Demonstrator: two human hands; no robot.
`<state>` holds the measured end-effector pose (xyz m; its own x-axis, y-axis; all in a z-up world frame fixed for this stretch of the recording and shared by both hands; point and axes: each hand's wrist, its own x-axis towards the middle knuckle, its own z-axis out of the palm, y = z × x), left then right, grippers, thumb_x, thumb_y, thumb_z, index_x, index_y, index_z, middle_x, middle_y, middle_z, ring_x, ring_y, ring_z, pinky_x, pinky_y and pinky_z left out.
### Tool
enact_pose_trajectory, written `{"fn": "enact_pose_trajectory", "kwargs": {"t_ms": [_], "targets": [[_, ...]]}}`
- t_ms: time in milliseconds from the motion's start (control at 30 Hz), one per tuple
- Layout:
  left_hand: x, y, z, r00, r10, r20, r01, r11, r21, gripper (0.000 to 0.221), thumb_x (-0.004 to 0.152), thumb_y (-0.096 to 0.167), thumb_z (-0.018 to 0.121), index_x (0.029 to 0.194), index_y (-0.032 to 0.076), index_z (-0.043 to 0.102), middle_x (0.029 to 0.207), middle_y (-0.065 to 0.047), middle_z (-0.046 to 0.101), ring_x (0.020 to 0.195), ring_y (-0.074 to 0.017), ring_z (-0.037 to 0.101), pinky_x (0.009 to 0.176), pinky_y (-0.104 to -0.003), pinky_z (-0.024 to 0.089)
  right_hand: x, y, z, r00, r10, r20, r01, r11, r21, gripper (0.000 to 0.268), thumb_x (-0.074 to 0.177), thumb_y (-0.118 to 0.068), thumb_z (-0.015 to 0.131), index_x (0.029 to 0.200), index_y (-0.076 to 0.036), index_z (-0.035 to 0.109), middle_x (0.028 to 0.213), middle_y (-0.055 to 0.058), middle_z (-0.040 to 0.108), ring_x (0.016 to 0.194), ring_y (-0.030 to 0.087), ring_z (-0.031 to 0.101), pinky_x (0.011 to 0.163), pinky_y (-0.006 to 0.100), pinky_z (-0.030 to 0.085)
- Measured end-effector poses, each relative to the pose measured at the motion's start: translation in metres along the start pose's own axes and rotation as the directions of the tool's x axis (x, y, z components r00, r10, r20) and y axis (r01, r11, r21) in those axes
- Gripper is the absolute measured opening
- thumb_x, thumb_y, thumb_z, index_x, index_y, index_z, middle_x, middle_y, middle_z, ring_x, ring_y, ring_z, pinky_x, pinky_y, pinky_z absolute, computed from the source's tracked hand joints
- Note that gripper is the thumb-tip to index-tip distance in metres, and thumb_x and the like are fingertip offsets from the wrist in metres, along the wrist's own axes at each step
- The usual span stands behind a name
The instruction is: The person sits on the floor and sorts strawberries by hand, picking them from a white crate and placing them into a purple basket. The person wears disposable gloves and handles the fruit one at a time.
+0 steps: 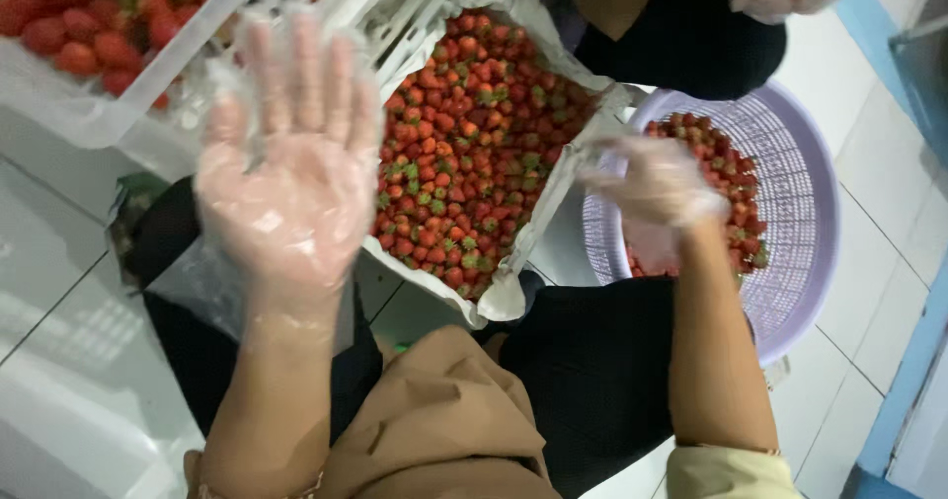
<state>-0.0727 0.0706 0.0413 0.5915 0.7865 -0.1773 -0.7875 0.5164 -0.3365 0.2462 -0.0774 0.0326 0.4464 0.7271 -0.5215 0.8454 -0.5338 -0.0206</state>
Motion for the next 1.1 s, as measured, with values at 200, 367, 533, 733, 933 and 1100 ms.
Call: {"fn": "enact_pose_trajectory", "kwargs": {"t_ms": [200, 367, 533, 733, 933, 1100], "targets": [[0.003, 0.002, -0.019, 0.992, -0.074, 0.106, 0.048, 0.973, 0.225, 0.046, 0.111, 0.034, 0.046, 0.153, 0.017, 0.051, 0.169, -0.005, 0.042, 0.163, -0.0226, 0.033, 0.135, -0.042, 0.027, 0.077, -0.106, 0.087, 0.95, -0.202, 0.238, 0.227, 0.97, -0.085, 0.08, 0.088, -0.055, 0.065, 0.157, -0.026, 0.036, 0.168, 0.016, 0.014, 0.15, 0.039, 0.028, 0.117, 0.059, 0.035], [0.004, 0.002, -0.016, 0.998, -0.013, 0.064, -0.003, 0.969, 0.248, 0.044, 0.109, 0.031, 0.048, 0.149, 0.014, 0.052, 0.166, -0.008, 0.044, 0.162, -0.0265, 0.034, 0.136, -0.046, 0.028, 0.103, -0.153, 0.15, 0.99, -0.133, -0.037, 0.134, 0.99, 0.04, 0.082, 0.09, -0.067, 0.059, 0.155, -0.023, 0.035, 0.167, 0.013, 0.016, 0.155, 0.043, 0.008, 0.118, 0.071, 0.017], [0.006, 0.0, -0.014, 0.998, 0.026, -0.059, -0.015, 0.983, 0.181, 0.044, 0.106, 0.03, 0.051, 0.146, 0.013, 0.055, 0.16, -0.011, 0.049, 0.156, -0.029, 0.039, 0.131, -0.048, 0.029, 0.118, -0.157, 0.169, 0.987, -0.045, -0.156, 0.067, 0.988, 0.139, 0.072, 0.089, -0.061, 0.058, 0.145, -0.016, 0.049, 0.161, 0.011, 0.034, 0.15, 0.045, 0.022, 0.116, 0.07, 0.017], [0.008, -0.005, -0.019, 0.991, 0.024, -0.135, 0.01, 0.969, 0.247, 0.045, 0.103, 0.03, 0.052, 0.145, 0.013, 0.056, 0.154, -0.012, 0.053, 0.151, -0.0305, 0.043, 0.127, -0.049, 0.03, 0.12, -0.163, 0.127, 0.986, -0.05, -0.157, 0.056, 0.998, 0.03, 0.063, 0.092, -0.063, 0.055, 0.127, -0.012, 0.064, 0.132, 0.012, 0.063, 0.132, 0.04, 0.048, 0.118, 0.073, 0.006], [0.007, -0.001, -0.027, 0.992, 0.027, -0.127, 0.009, 0.96, 0.279, 0.046, 0.102, 0.027, 0.053, 0.145, 0.011, 0.056, 0.155, -0.014, 0.053, 0.15, -0.0314, 0.044, 0.127, -0.048, 0.031, 0.152, -0.158, 0.11, 0.948, -0.097, -0.305, 0.099, 0.995, -0.008, 0.051, 0.105, -0.059, 0.049, 0.125, -0.016, 0.068, 0.13, 0.012, 0.068, 0.127, 0.03, 0.06, 0.129, 0.06, 0.023], [0.01, 0.001, -0.029, 0.987, 0.059, -0.153, -0.014, 0.96, 0.28, 0.046, 0.101, 0.026, 0.052, 0.145, 0.011, 0.055, 0.155, -0.014, 0.053, 0.148, -0.0319, 0.045, 0.123, -0.05, 0.034, 0.203, -0.154, 0.129, 0.791, -0.279, -0.545, 0.477, 0.839, 0.263, 0.056, 0.086, -0.051, 0.067, 0.128, -0.012, 0.065, 0.145, 0.018, 0.052, 0.129, 0.041, 0.051, 0.1, 0.053, 0.043]]}}
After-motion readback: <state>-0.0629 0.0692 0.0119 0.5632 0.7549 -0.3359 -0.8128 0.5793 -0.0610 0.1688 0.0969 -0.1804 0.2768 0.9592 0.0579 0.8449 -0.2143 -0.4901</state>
